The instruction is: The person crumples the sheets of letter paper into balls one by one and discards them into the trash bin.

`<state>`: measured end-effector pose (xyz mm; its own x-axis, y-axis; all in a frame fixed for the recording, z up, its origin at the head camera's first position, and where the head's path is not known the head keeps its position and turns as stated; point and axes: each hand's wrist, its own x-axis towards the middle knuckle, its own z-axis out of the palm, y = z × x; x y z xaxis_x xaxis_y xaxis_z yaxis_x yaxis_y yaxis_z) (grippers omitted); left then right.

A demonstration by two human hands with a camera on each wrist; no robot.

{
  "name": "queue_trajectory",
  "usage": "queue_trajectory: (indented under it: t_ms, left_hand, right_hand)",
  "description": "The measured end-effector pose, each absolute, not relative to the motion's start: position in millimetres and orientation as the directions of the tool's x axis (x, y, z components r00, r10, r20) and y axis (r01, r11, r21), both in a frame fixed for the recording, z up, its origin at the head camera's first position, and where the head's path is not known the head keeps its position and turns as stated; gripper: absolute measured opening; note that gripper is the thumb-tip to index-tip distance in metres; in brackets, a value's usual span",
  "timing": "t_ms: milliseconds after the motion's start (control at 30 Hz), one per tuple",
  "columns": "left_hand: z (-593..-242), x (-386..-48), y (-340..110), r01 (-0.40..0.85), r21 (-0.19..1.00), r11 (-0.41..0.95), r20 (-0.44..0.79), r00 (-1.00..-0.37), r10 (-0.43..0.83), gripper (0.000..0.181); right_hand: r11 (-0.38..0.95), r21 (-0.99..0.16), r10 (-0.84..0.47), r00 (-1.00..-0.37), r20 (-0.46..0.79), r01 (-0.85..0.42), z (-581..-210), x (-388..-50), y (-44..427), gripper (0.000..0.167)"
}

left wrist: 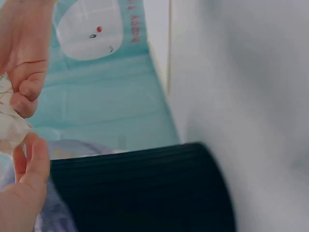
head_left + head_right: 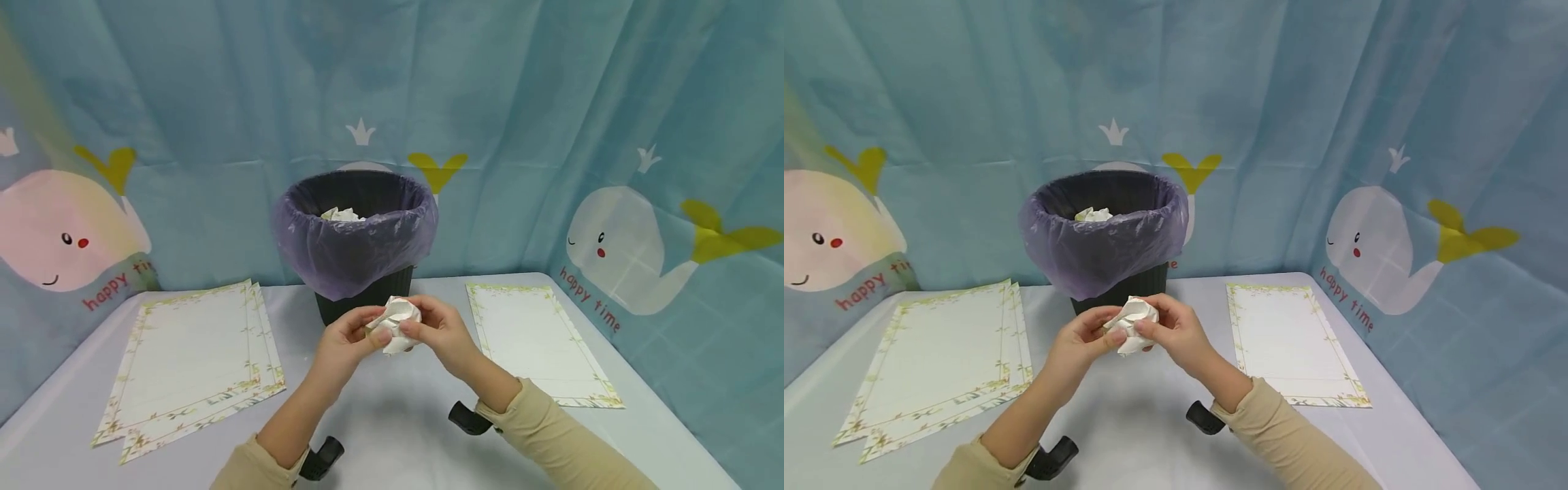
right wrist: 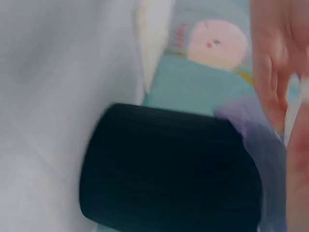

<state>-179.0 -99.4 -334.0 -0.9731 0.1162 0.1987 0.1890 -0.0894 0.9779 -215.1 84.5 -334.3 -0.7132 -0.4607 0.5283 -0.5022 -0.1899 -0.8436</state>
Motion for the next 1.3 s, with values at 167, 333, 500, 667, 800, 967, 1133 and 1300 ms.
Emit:
queue_trajectory:
  t_ms: [167, 333, 500, 667, 800, 967, 1133, 1300]
  left_hand:
    - [-327.5, -176.4, -102.6, 0.206, 0.975, -0.087, 0.221, -0.947, 0.233, 0.063]
    - [-330.1, -178.4, -102.3, 0.222, 0.965, -0.14, 0.246, -0.95, 0.192, 0.056]
    - [-333.4, -181.3, -100.1, 0.22, 0.961, -0.166, 0.247, -0.955, 0.166, 0.052]
    - [-335.5, -183.1, -96.6, 0.145, 0.958, -0.249, 0.167, -0.983, 0.071, 0.038]
    - [-339.4, -187.8, -93.9, 0.129, 0.948, -0.292, 0.133, -0.991, -0.004, 0.023]
    - [-344.8, -190.6, -92.2, 0.149, 0.956, -0.252, 0.139, -0.989, -0.055, 0.013]
    - [-342.9, -189.8, -93.0, 0.162, 0.975, -0.152, 0.16, -0.987, -0.03, 0.021]
    - [-320.1, -188.8, -109.9, 0.265, 0.964, 0.007, 0.264, -0.962, 0.07, 0.03]
  right_hand:
    - [-0.218, -0.87, -0.543, -0.686, 0.485, -0.443, -322.9, -219.0, 93.6, 0.057]
    - [-0.135, -0.845, -0.558, -0.665, 0.496, -0.517, -317.3, -214.1, 92.7, 0.072]
    - [-0.046, -0.804, -0.55, -0.657, 0.516, -0.593, -316.8, -209.8, 91.5, 0.071]
    - [-0.095, -0.754, -0.48, -0.633, 0.607, -0.65, -325.9, -212.2, 83.6, 0.049]
    - [-0.174, -0.718, -0.404, -0.616, 0.677, -0.674, -338.8, -215.7, 74.6, 0.033]
    - [-0.206, -0.69, -0.361, -0.601, 0.713, -0.694, -347.3, -216.7, 68.9, 0.023]
    - [-0.183, -0.735, -0.396, -0.635, 0.663, -0.653, -346.0, -216.9, 75.0, 0.02]
    - [-0.169, -0.767, -0.448, -0.645, 0.619, -0.619, -339.6, -217.8, 90.3, 0.031]
